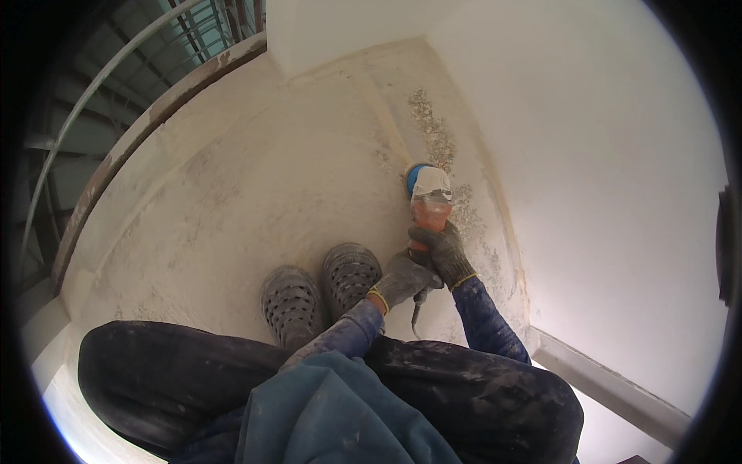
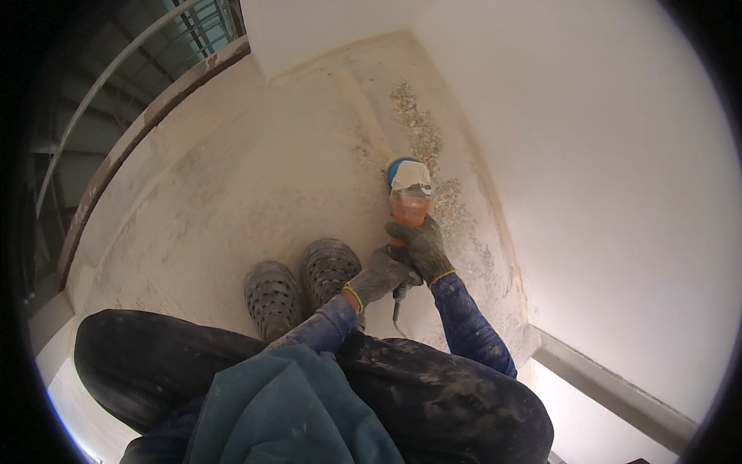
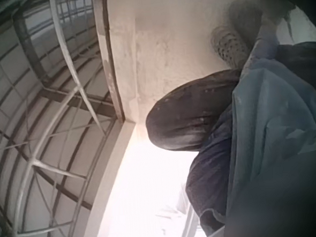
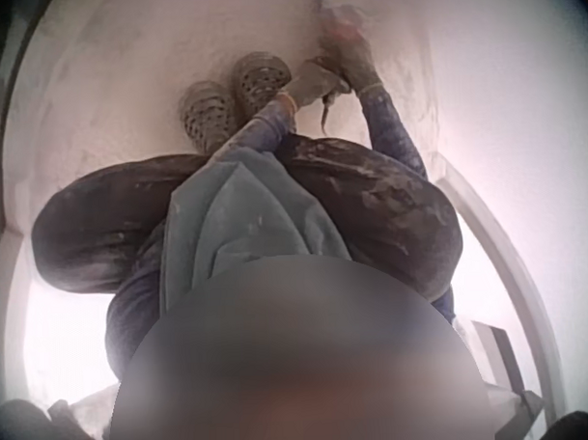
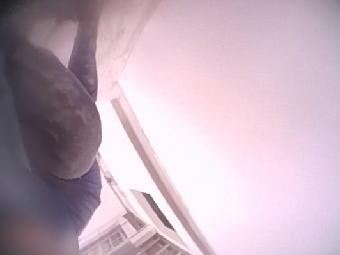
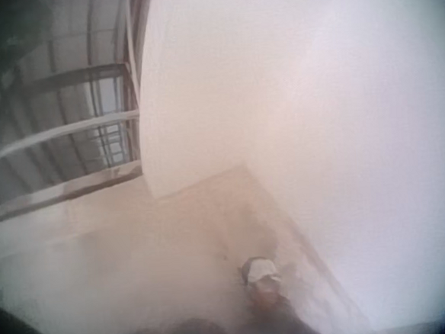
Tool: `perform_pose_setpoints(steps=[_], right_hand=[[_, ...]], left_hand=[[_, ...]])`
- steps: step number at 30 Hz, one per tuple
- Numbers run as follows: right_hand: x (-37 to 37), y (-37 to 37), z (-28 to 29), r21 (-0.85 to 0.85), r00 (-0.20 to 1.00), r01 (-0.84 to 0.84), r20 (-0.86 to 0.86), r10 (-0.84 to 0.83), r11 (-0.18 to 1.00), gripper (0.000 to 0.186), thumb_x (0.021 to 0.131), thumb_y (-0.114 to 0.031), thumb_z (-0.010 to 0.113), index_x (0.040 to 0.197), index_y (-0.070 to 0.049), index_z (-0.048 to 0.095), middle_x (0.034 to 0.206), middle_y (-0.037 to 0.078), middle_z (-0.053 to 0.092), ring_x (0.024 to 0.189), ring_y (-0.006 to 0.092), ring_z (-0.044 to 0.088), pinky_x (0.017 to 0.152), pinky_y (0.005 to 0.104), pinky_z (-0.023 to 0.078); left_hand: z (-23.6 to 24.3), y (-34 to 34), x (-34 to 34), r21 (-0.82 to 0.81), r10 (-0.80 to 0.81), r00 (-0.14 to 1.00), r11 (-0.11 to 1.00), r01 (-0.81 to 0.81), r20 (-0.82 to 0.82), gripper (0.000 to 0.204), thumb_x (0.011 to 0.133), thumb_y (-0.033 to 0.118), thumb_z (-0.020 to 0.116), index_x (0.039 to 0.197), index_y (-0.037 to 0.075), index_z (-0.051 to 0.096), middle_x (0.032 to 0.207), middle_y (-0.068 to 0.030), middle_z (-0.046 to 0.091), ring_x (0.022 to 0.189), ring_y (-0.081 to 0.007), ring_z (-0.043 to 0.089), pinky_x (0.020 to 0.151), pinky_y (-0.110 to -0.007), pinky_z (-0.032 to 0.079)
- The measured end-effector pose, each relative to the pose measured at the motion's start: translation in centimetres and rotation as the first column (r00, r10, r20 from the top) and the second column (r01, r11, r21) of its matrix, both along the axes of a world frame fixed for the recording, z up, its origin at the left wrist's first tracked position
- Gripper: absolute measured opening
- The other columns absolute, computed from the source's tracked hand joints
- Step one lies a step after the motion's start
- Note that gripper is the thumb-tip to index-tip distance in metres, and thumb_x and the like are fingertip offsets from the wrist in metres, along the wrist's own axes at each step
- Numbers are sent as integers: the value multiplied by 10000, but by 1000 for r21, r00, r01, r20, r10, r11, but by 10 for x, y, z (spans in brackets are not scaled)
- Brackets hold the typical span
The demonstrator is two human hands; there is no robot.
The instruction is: The person uses an angle grinder to smooth the surface of a concrete stair landing. They hold the tool with both hands and move it across the floor, creating dust.
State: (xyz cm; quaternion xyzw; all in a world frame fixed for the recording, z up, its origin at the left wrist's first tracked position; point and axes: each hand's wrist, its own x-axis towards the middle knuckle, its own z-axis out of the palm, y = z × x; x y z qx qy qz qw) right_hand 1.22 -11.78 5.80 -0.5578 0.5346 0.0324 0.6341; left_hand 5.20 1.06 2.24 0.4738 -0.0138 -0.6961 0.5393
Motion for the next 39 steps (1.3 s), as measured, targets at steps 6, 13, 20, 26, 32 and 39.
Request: perform_pose_setpoints(steps=[6, 13, 20, 26, 32, 39], right_hand=[[14, 2, 4, -5, 1000, -16, -27, 16, 1000, 417, 820, -129, 863, 1183, -38, 677, 976, 83, 717, 777, 207, 723, 660, 362, 628], [10, -2, 4, 4, 999, -22, -42, 22, 1000, 442, 818, -142, 867, 1203, -35, 679, 1003, 89, 724, 810, 195, 723, 682, 355, 626], [23, -2, 7, -48, 990, -141, 5, 141, 989, 513, 795, -181, 877, 1237, -24, 668, 1028, 101, 723, 829, 200, 717, 706, 354, 624], [28, -6, 4, -54, 981, -176, -91, 171, 983, 590, 758, -242, 905, 1248, -22, 661, 1059, 102, 727, 854, 209, 721, 746, 369, 615], [16, -3, 0, -119, 991, -119, -84, 109, 986, 476, 795, -150, 871, 1193, 5, 662, 963, 92, 712, 792, 212, 735, 703, 355, 638], [20, -8, 0, -97, 977, -212, -19, 211, 973, 550, 766, -225, 899, 1222, -14, 675, 1047, 105, 730, 881, 211, 719, 767, 369, 608]], left_hand=[[-3, 2, 3, -48, 101, 994, 993, -103, -52, 249, 738, 64, 879, 902, 9, 701, 714, -78, 710, 502, -173, 639, 444, -335, 507], [-3, 1, 0, -50, 128, 991, 990, -129, -25, 246, 738, 63, 875, 906, 10, 704, 722, -79, 714, 502, -179, 640, 449, -337, 512], [-4, 3, 7, -107, 142, 990, 984, -144, -20, 198, 779, 66, 855, 903, 16, 710, 707, -74, 710, 511, -182, 652, 449, -338, 511], [-4, 2, 11, -83, 144, 988, 985, -148, -55, 130, 858, 75, 815, 915, -1, 726, 741, -67, 694, 542, -160, 643, 466, -311, 519], [-4, 1, 6, -73, 74, 997, 994, -75, -16, 185, 771, 100, 857, 855, 31, 707, 697, -73, 708, 505, -179, 650, 449, -339, 511], [-1, 0, 7, -44, 127, 992, 991, -127, -5, 135, 859, 76, 811, 920, -4, 720, 735, -72, 695, 524, -170, 644, 437, -314, 501]])
